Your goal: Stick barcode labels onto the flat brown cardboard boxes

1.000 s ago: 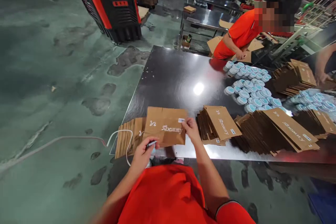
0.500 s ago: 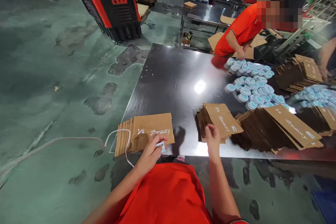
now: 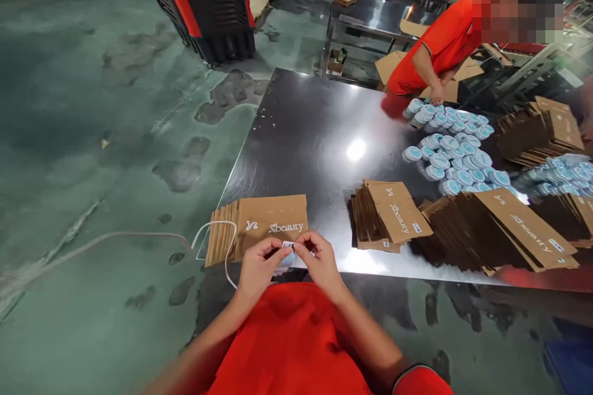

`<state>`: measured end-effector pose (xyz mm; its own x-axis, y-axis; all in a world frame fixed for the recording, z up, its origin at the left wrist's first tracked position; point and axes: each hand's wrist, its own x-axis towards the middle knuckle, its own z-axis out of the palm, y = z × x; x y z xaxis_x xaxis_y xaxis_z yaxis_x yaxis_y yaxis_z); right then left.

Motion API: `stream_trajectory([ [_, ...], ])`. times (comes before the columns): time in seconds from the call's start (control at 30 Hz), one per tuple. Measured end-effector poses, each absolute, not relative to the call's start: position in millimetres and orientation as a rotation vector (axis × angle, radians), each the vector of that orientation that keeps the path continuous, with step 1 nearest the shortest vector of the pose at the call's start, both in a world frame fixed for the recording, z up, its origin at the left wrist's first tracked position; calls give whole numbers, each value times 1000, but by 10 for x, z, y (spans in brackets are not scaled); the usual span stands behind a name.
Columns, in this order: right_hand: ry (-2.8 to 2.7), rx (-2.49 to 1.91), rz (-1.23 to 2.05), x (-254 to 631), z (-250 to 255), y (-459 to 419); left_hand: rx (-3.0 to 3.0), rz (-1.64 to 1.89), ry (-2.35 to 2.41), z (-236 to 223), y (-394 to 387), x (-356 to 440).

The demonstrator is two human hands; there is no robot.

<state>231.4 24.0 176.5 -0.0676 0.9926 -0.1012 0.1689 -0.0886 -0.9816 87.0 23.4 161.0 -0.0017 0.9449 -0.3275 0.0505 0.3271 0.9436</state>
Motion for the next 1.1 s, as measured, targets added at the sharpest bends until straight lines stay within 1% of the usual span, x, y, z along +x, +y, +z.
stream_trajectory([
  [0.1, -1293, -1426, 1142, 2339, 1590, 409, 1065, 939, 1467, 1499, 207, 886],
  [0.23, -1382, -1698, 954, 2476, 1204, 919, 1042, 942, 1504, 1243, 242, 815],
  [0.33, -1533, -1880, 1000, 2524, 918, 1259, 986, 957, 1520, 997, 321, 722],
  [0.47, -1588, -1951, 974, 2479, 685, 1421, 939, 957, 1549, 747, 407, 629],
  [0.7, -1686, -1981, 859, 2451, 538, 1427, 878, 934, 1568, 622, 402, 591],
  [0.97, -1664, -2016, 727, 2404, 539, 1340, 878, 918, 1537, 597, 395, 594],
  [1.1, -1397, -1985, 887, 2431, 480, 1354, 899, 913, 1503, 619, 388, 600],
])
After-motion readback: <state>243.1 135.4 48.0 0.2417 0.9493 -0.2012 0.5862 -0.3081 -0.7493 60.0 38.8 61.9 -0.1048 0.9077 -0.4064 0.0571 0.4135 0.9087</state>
